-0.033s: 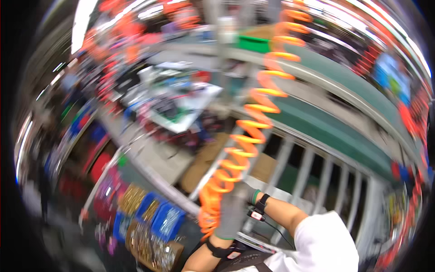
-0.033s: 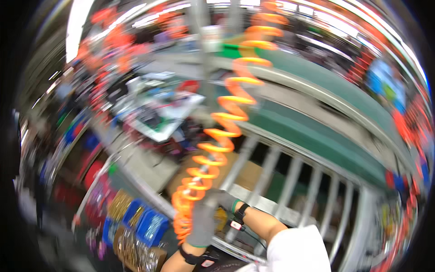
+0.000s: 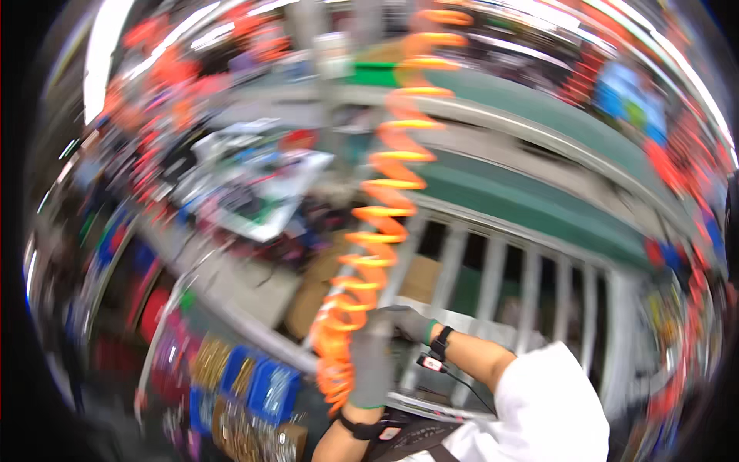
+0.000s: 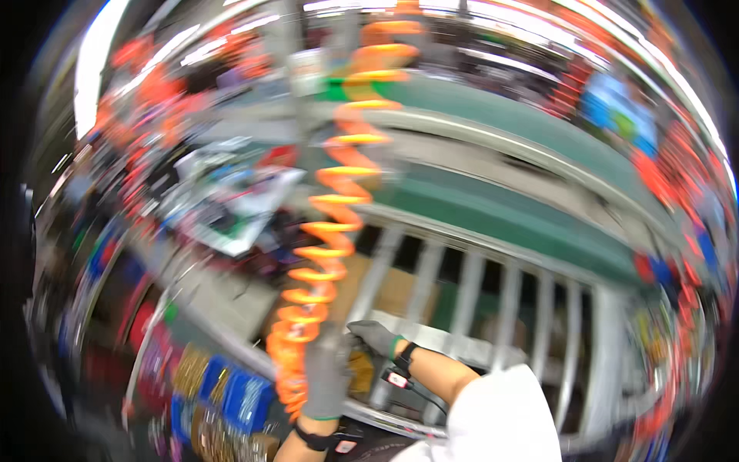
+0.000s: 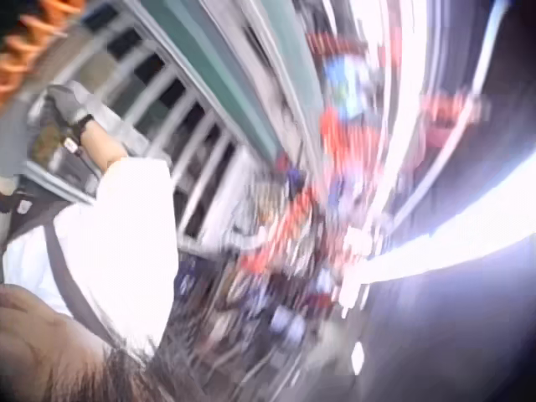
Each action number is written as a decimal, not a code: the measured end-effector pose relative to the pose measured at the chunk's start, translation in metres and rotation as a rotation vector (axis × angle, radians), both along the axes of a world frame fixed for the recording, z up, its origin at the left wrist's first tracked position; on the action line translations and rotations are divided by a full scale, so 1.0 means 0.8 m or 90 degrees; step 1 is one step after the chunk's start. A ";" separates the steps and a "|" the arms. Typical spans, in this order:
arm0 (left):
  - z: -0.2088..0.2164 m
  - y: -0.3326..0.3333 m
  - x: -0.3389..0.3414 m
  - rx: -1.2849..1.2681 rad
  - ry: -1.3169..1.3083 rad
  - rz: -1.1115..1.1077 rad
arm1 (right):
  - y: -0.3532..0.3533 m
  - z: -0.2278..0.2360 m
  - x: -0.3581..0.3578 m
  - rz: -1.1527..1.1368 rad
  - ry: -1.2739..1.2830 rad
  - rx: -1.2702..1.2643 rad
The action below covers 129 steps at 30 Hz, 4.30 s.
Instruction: Assembling and wiring electrical power units on an industrial production line using a pneumatic screwdriver.
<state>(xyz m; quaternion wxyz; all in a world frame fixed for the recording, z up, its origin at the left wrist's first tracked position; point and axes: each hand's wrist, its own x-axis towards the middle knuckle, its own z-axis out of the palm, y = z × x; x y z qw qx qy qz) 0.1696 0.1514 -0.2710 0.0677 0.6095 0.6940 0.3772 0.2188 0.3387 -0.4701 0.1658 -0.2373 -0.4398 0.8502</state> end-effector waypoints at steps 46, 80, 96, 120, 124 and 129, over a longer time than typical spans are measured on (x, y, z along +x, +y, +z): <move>-0.007 -0.216 1.161 -0.147 0.334 -0.783 | -0.775 0.224 1.464 -1.009 -1.283 -0.218; -0.040 -0.207 0.703 -0.032 0.183 -0.398 | -0.747 0.493 1.514 -1.375 -0.212 0.198; -0.043 -0.205 0.533 -0.284 0.327 -0.049 | -0.717 0.057 1.643 -0.937 -1.245 -0.046; -0.020 -0.208 0.515 -0.197 0.277 -0.108 | -0.137 0.368 0.890 -0.537 -0.407 0.698; 0.031 -0.223 0.489 -0.239 0.187 -0.186 | -0.070 0.390 0.827 -0.444 -0.494 0.679; 0.149 -0.225 0.448 -0.376 0.072 -0.215 | -0.002 0.363 0.782 -0.381 -0.566 0.717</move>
